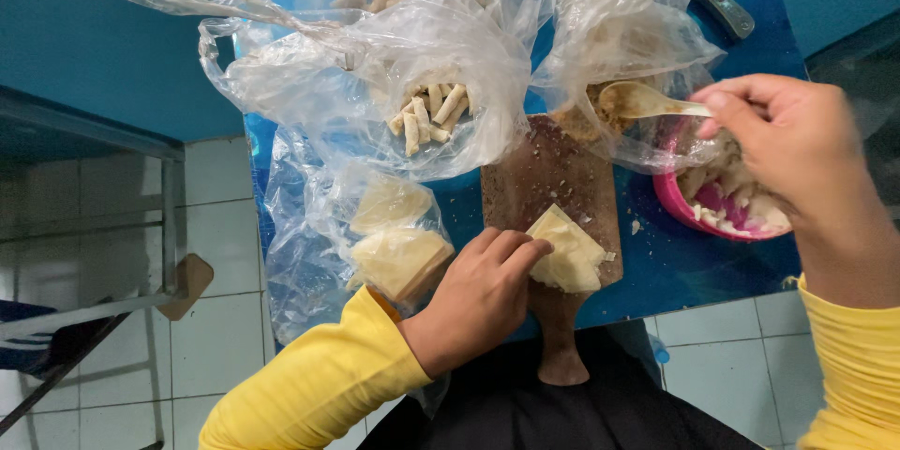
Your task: The person sits at a table and wraps small pieces of dough in square pastry wrappers, pinching the wrappers closed by hand. The finished wrapped rolls are placed into a plastic bag, with a pink bowl of dough pieces and a spoon of brown filling nearby.
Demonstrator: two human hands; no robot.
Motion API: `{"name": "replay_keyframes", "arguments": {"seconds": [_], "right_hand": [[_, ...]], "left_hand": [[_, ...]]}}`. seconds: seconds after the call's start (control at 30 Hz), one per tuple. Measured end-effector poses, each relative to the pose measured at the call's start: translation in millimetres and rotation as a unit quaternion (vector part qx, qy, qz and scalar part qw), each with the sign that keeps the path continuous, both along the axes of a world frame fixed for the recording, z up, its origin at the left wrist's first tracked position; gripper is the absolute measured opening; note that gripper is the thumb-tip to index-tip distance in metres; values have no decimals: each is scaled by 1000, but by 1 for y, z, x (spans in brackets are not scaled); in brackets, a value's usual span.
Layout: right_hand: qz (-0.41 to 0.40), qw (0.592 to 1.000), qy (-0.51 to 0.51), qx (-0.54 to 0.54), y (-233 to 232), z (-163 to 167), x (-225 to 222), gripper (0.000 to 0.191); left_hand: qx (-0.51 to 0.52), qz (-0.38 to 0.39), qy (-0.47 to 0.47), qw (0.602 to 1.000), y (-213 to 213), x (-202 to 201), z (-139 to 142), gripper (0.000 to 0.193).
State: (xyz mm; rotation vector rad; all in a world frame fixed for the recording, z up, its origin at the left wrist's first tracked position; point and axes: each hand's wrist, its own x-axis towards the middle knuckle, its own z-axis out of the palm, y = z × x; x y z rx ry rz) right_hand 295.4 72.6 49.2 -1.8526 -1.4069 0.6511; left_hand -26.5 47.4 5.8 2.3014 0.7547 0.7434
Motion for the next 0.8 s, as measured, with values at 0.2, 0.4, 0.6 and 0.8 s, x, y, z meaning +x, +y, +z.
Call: {"name": "replay_keyframes", "arguments": {"seconds": [0.2, 0.4, 0.6, 0.8], "right_hand": [[-88, 994, 67, -17, -39, 9, 4, 20], [-13, 997, 63, -50, -94, -3, -27, 20], [60, 982, -180, -12, -118, -5, -61, 16], [197, 863, -432, 174, -136, 4, -72, 30]], "left_hand": [[8, 5, 3, 1000, 1, -1, 3, 40], [2, 8, -2, 1000, 0, 0, 3, 31], [9, 0, 6, 1000, 2, -1, 3, 37], [15, 3, 14, 1000, 2, -2, 7, 39]]}}
